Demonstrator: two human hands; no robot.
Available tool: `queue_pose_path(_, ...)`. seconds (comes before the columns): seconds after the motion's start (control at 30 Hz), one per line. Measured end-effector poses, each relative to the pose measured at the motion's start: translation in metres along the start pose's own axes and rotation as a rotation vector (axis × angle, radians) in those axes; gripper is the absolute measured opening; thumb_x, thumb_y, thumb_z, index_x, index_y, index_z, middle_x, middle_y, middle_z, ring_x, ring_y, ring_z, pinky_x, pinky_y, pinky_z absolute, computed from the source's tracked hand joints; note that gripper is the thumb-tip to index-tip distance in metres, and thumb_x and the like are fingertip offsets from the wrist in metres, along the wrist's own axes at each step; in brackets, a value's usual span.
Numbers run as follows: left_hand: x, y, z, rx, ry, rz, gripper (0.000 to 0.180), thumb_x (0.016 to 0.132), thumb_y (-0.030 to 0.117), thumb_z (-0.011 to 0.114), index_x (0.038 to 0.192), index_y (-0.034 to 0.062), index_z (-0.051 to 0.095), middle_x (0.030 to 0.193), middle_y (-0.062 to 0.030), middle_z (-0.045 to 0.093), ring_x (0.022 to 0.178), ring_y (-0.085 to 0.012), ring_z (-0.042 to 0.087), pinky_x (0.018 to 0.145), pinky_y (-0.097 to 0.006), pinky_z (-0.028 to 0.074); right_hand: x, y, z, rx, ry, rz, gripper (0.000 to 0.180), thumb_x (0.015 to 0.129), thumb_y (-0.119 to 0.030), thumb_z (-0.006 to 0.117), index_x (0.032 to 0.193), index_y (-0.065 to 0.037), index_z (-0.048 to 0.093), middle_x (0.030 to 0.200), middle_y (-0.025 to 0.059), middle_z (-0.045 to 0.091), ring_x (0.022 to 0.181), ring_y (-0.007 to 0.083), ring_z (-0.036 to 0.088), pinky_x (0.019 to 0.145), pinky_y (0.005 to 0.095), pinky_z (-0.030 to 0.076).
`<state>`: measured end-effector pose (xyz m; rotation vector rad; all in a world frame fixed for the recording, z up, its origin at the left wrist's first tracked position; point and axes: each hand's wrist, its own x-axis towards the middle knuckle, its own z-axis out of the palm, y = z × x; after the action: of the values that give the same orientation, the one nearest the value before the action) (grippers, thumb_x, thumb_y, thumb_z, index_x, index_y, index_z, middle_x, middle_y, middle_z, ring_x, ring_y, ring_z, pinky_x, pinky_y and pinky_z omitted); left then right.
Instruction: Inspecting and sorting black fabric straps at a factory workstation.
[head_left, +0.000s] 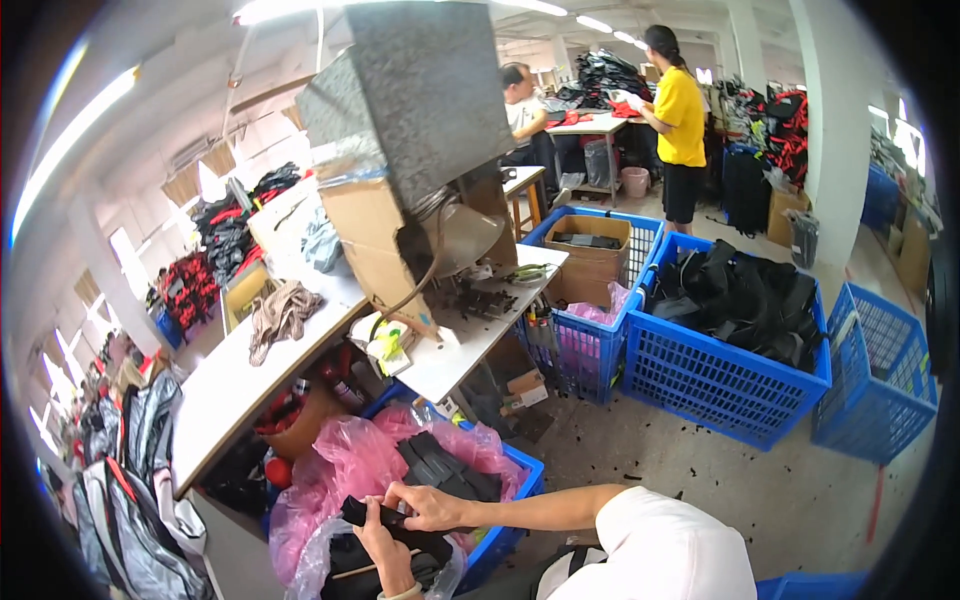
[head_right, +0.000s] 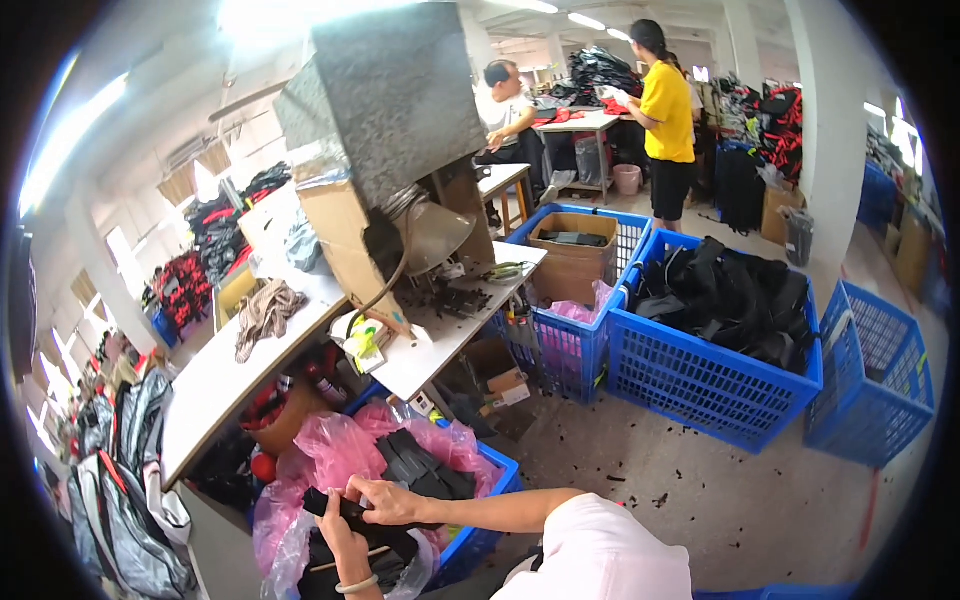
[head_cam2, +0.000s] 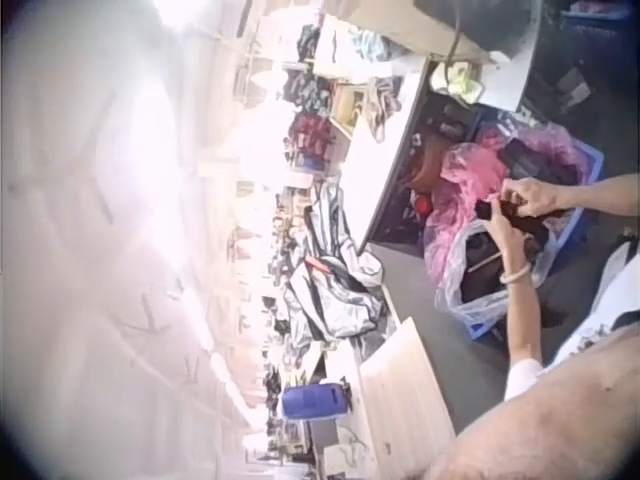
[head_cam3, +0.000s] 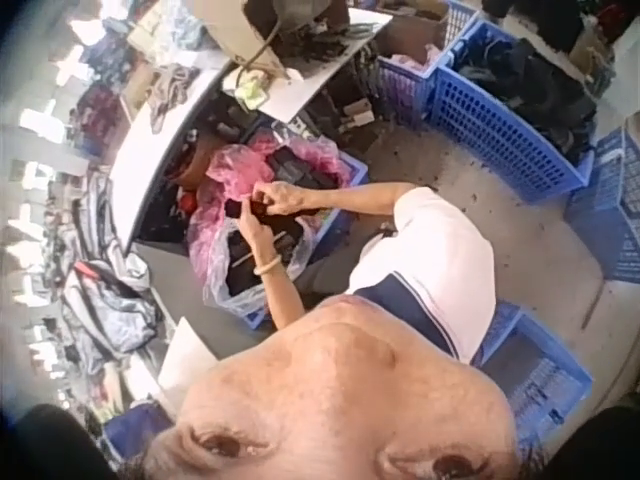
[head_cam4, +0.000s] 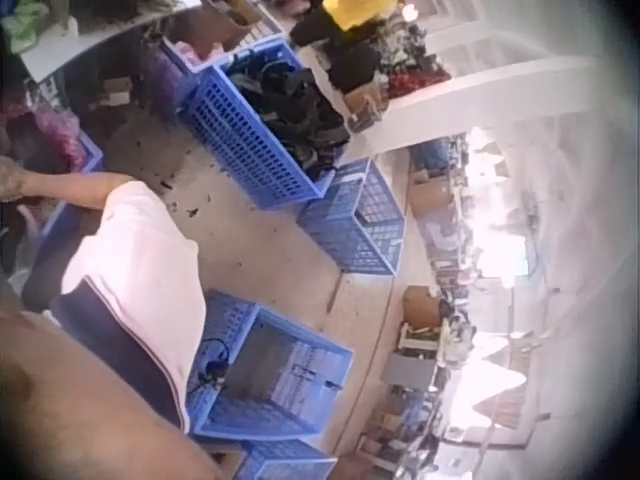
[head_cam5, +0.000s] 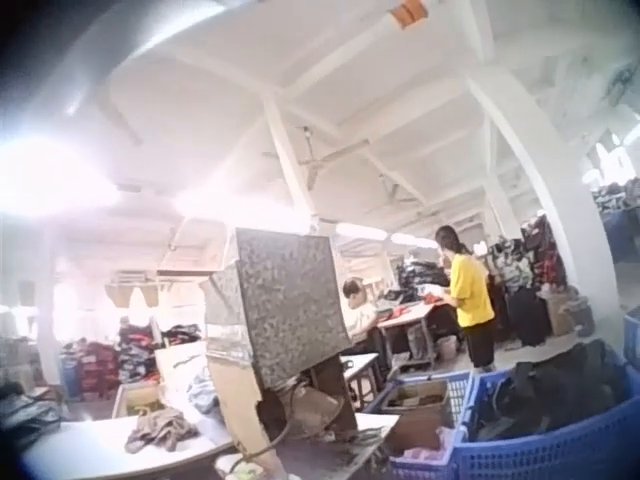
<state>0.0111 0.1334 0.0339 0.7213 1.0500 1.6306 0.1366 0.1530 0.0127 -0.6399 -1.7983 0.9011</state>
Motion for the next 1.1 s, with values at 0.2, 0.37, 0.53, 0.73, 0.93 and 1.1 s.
queue_pose_path(0.2, -0.013, 0.025, 0.030, 0.203, 0.071, 0.164, 0.014, 0.087, 0.017, 0.059, 0.085, 0.0031, 0.055, 0.079, -0.0031, 0.055, 0.077, -0.0136, 0.053, 0.070, -0.027, 0.042, -0.013, -0.007, -0.012, -0.418, 0.140, -0.080, 0.031, 0.069, 0.001, 0.055, 0.099, -0.005, 0.049, 0.089, 0.0117, 0.059, 0.089, 0.0325, 0.058, 0.070, 0.0405, 0.049)
queue_pose_path(0.37, -0.032, 0.046, 0.060, 0.041, -0.182, 0.248, 0.011, 0.087, 0.011, 0.056, 0.091, 0.0007, 0.056, 0.071, -0.0035, 0.052, 0.065, -0.0128, 0.049, 0.062, -0.027, 0.043, -0.044, 0.013, -0.043, -0.276, -0.158, -0.057, 0.057, 0.072, -0.007, 0.064, 0.125, -0.004, 0.042, 0.109, 0.0124, 0.054, 0.110, 0.0263, 0.050, 0.087, 0.0340, 0.043)
queue_pose_path(0.53, -0.060, 0.037, 0.089, -0.052, -0.319, 0.123, 0.011, 0.087, 0.011, 0.059, 0.093, 0.0019, 0.056, 0.062, -0.0006, 0.045, 0.054, -0.0107, 0.043, 0.056, -0.028, 0.044, -0.028, -0.047, -0.090, 0.625, -0.401, 0.153, 0.074, 0.077, -0.021, 0.067, 0.138, -0.004, 0.029, 0.119, 0.0099, 0.050, 0.111, 0.0166, 0.046, 0.095, 0.0299, 0.034)
queue_pose_path(0.73, -0.078, 0.036, 0.101, -0.002, -0.328, 0.358, 0.020, 0.084, 0.013, 0.066, 0.080, 0.0093, 0.046, 0.063, 0.0008, 0.043, 0.053, -0.0089, 0.041, 0.051, -0.025, 0.041, -0.054, -0.081, -0.088, 0.133, -0.302, -0.069, 0.082, 0.067, -0.033, 0.073, 0.132, -0.001, 0.033, 0.117, 0.0141, 0.052, 0.111, 0.0241, 0.050, 0.089, 0.0305, 0.039)
queue_pose_path(0.93, -0.079, 0.033, 0.090, -0.094, -0.094, 0.244, 0.026, 0.088, 0.028, 0.062, 0.076, 0.0123, 0.046, 0.060, 0.0031, 0.041, 0.049, -0.0087, 0.039, 0.050, -0.026, 0.039, -0.079, -0.064, -0.060, -0.343, -0.164, 0.154, 0.067, 0.067, -0.023, 0.067, 0.125, -0.010, 0.037, 0.110, 0.0203, 0.058, 0.092, 0.0378, 0.061, 0.077, 0.0461, 0.049)
queue_pose_path(1.1, -0.058, 0.022, 0.060, -0.272, -0.019, 0.031, 0.031, 0.091, 0.036, 0.055, 0.076, 0.0116, 0.046, 0.058, 0.0035, 0.034, 0.048, -0.0094, 0.033, 0.049, -0.026, 0.035, -0.107, -0.029, -0.052, -0.394, -0.078, 0.051, 0.068, 0.074, -0.029, 0.064, 0.133, -0.016, 0.033, 0.110, 0.0188, 0.058, 0.086, 0.0388, 0.062, 0.069, 0.0466, 0.052)
